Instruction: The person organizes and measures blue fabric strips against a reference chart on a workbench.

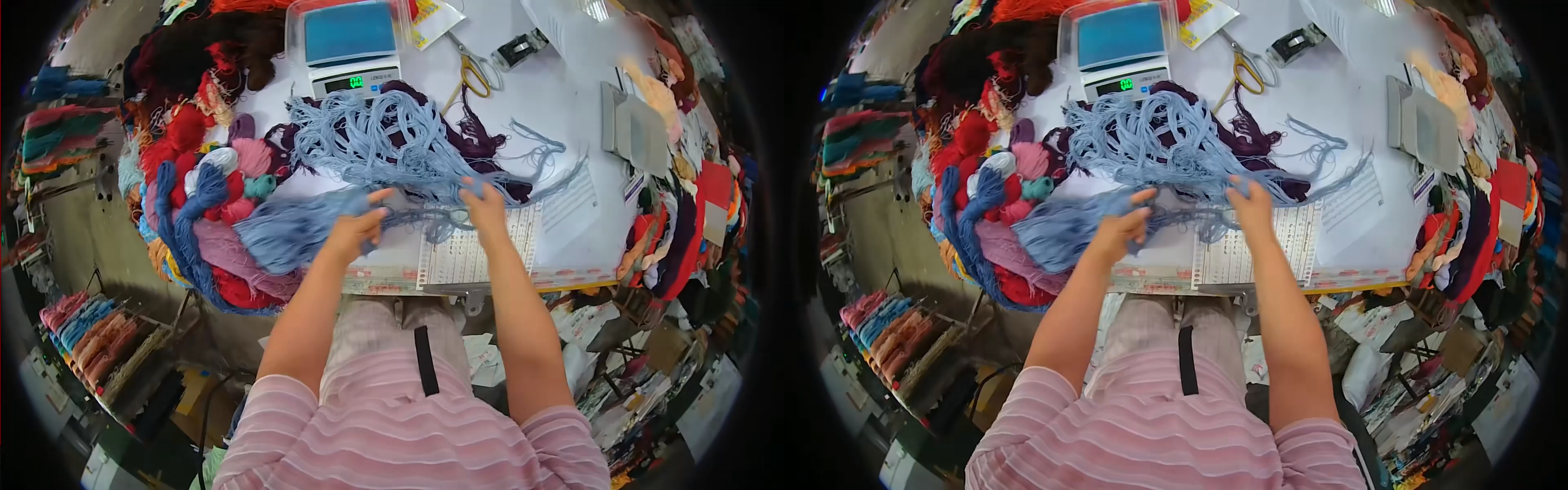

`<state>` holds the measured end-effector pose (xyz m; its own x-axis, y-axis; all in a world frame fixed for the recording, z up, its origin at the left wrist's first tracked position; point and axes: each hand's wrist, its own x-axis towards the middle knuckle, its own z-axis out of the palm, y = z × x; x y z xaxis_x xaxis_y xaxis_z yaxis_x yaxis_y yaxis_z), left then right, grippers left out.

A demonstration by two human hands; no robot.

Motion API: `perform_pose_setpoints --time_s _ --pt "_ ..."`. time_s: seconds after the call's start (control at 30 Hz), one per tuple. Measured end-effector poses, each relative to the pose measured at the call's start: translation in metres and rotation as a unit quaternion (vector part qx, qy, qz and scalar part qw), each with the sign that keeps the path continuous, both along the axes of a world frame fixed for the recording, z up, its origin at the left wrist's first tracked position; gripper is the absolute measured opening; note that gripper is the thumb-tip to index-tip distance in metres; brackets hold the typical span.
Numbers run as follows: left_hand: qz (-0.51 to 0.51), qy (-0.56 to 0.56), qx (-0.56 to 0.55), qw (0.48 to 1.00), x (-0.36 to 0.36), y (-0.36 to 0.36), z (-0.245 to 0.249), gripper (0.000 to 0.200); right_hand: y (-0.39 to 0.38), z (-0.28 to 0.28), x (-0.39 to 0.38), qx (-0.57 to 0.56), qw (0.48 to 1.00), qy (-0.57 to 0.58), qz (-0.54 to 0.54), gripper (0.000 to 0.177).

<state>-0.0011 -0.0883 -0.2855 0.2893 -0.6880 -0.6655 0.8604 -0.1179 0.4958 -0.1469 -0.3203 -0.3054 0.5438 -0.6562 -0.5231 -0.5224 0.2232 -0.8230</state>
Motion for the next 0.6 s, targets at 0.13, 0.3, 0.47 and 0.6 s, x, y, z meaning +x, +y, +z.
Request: perform_pose_setpoints --time_s 0.13,0.3,0.47,0.6 --pt "-0.089 -0.369 0.107 0.919 -0.019 -0.073 -0.069 0.038 0.021 -0.037 0.028 -0.295 0.926 0.127 0.196 0.026" --pt "-0.12 -0.62 0.238 0.738 -0.022 -0.102 -0.091 0.028 0.019 -0.039 0.04 -0.287 0.909 0.209 0.219 0.023" --pt "-0.117 -0.639 0.247 0.719 -0.021 -0.102 -0.09 0.02 0.011 -0.034 0.037 -0.293 0.906 0.196 0.235 0.022" --pt "-0.109 -0.656 0.248 0.705 -0.018 -0.101 -0.086 0.018 0.009 -0.043 0.035 -0.31 0.9 0.154 0.263 0.019"
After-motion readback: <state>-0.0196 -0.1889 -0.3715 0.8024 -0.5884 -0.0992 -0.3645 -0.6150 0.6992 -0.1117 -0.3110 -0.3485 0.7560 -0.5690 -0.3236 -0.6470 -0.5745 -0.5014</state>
